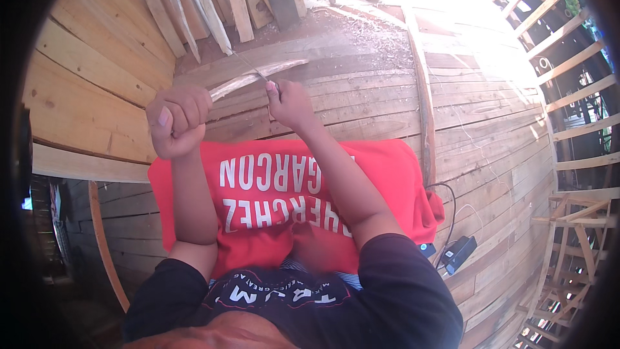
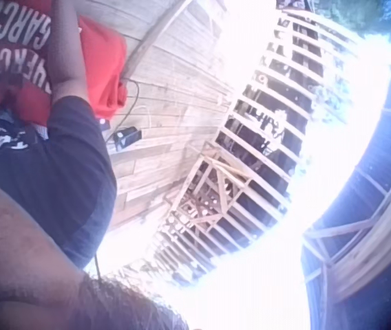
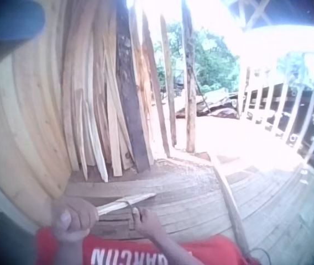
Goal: The person uses a knife to carve a long, thin piece of wood, repeatedly shaving off thin strips of material. The person holds the wood with one hand and the knife with the other, working on a wooden deck surface.
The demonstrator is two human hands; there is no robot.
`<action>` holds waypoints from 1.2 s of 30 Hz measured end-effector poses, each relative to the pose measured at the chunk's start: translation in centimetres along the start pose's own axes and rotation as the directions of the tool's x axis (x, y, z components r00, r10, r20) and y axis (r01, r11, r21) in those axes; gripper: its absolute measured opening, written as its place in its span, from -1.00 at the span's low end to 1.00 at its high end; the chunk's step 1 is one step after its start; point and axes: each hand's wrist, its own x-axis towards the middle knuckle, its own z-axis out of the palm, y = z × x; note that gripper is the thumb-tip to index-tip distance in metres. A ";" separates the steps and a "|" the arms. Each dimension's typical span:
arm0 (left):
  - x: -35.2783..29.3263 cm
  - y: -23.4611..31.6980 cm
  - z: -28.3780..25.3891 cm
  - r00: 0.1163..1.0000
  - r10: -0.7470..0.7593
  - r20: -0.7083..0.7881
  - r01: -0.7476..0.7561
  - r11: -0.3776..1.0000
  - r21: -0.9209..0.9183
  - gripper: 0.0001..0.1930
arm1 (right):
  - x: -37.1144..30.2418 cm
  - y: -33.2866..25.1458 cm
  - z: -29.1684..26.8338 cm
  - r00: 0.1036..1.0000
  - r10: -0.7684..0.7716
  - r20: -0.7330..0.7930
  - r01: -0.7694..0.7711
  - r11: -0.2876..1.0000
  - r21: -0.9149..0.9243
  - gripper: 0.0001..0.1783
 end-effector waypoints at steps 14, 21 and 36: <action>-0.4 -1.8 -0.1 1.000 -0.027 -0.001 0.027 0.998 0.058 -0.54 | 1.6 -0.4 -0.4 0.996 0.060 -0.067 -0.071 0.981 -0.181 -0.44; -0.1 -2.1 0.2 0.999 0.015 -0.038 -0.014 0.999 0.042 -0.54 | 2.2 0.1 -1.3 0.998 0.055 -0.008 -0.055 0.990 -0.130 -0.43; 3.0 3.5 1.1 0.997 -0.079 -0.017 0.079 0.997 0.026 -0.55 | 0.2 -4.6 0.2 0.969 0.142 -0.200 -0.178 0.969 -0.173 -0.45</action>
